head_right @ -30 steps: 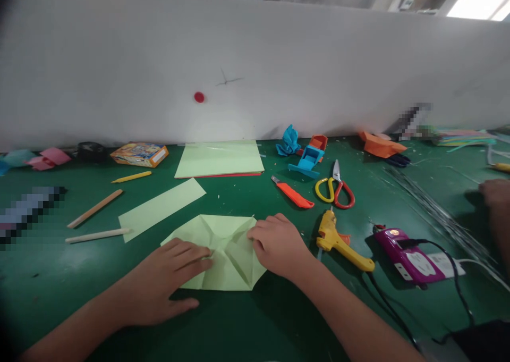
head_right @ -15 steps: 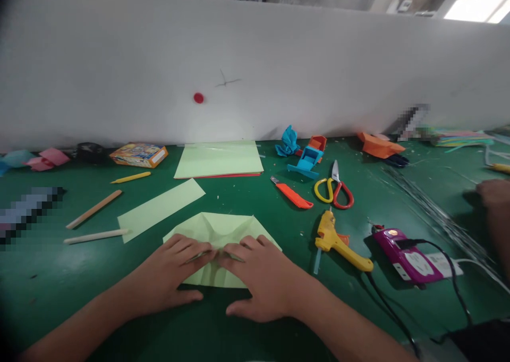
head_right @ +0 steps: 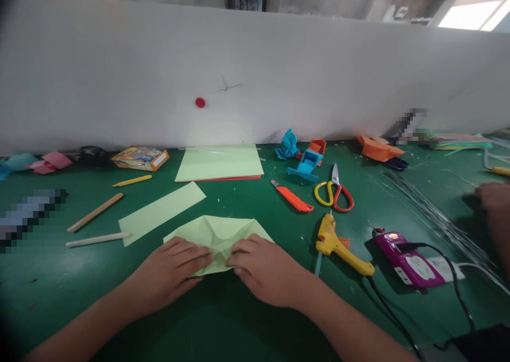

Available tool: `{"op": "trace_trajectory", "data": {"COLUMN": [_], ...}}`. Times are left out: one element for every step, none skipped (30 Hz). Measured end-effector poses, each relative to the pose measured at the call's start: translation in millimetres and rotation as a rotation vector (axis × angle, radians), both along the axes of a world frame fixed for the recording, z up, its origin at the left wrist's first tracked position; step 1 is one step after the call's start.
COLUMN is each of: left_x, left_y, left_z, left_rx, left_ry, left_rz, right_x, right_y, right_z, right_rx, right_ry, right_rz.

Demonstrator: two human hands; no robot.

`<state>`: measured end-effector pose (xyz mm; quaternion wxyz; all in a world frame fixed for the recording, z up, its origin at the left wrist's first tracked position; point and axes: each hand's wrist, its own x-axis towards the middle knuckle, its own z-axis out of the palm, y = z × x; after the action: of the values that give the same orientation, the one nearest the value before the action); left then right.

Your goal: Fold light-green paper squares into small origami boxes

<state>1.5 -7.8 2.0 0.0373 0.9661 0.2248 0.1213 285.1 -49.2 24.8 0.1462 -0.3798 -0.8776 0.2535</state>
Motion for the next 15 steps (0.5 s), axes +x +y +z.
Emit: {"op": "trace_trajectory", "data": {"left_x": [-1.3,-2.9,-4.7,-6.5,-8.2,-9.7,-10.9,-11.8,-12.5,-12.9,-13.3,-13.5,-13.5,-13.5,-13.4], "left_y": [0.4,1.2,2.3,3.6,4.9,6.0,6.8,7.3,7.4,7.3,6.9,6.5,6.2,6.1,6.2], "left_z": [-0.5,-0.9,-1.3,-1.5,-1.4,-1.0,-0.5,0.0,0.5,0.7,0.6,0.1,-0.8,-1.8,-2.8], "left_rx": [-0.025,-0.057,-0.095,-0.133,-0.17,-0.204,-0.235,-0.261,-0.277,-0.278,-0.265,-0.242,-0.218,-0.194,-0.177], "left_ry": [-0.039,-0.081,-0.122,-0.158,-0.183,-0.195,-0.197,-0.193,-0.191,-0.192,-0.198,-0.209,-0.218,-0.221,-0.214], "left_rz": [0.018,0.04,0.064,0.094,0.129,0.162,0.191,0.214,0.232,0.241,0.242,0.239,0.236,0.231,0.227], "right_x": [2.4,4.9,7.2,9.1,10.6,11.6,11.9,11.8,11.2,10.4,9.5,8.5,7.5,6.7,5.9], "right_y": [2.1,4.3,6.4,8.4,10.0,11.3,12.3,12.9,13.2,13.3,13.3,13.2,13.0,12.8,12.6], "right_z": [-1.9,-4.2,-6.9,-9.6,-12.2,-14.5,-16.3,-17.7,-18.5,-19.0,-19.3,-19.4,-19.7,-20.1,-20.7], "right_rx": [-0.03,-0.066,-0.107,-0.145,-0.18,-0.209,-0.233,-0.252,-0.266,-0.273,-0.271,-0.257,-0.236,-0.209,-0.18], "right_ry": [0.055,0.109,0.152,0.188,0.216,0.236,0.252,0.266,0.278,0.288,0.293,0.295,0.29,0.28,0.269], "right_rz": [-0.005,-0.015,-0.029,-0.056,-0.093,-0.134,-0.176,-0.211,-0.234,-0.247,-0.252,-0.255,-0.255,-0.252,-0.25]}}
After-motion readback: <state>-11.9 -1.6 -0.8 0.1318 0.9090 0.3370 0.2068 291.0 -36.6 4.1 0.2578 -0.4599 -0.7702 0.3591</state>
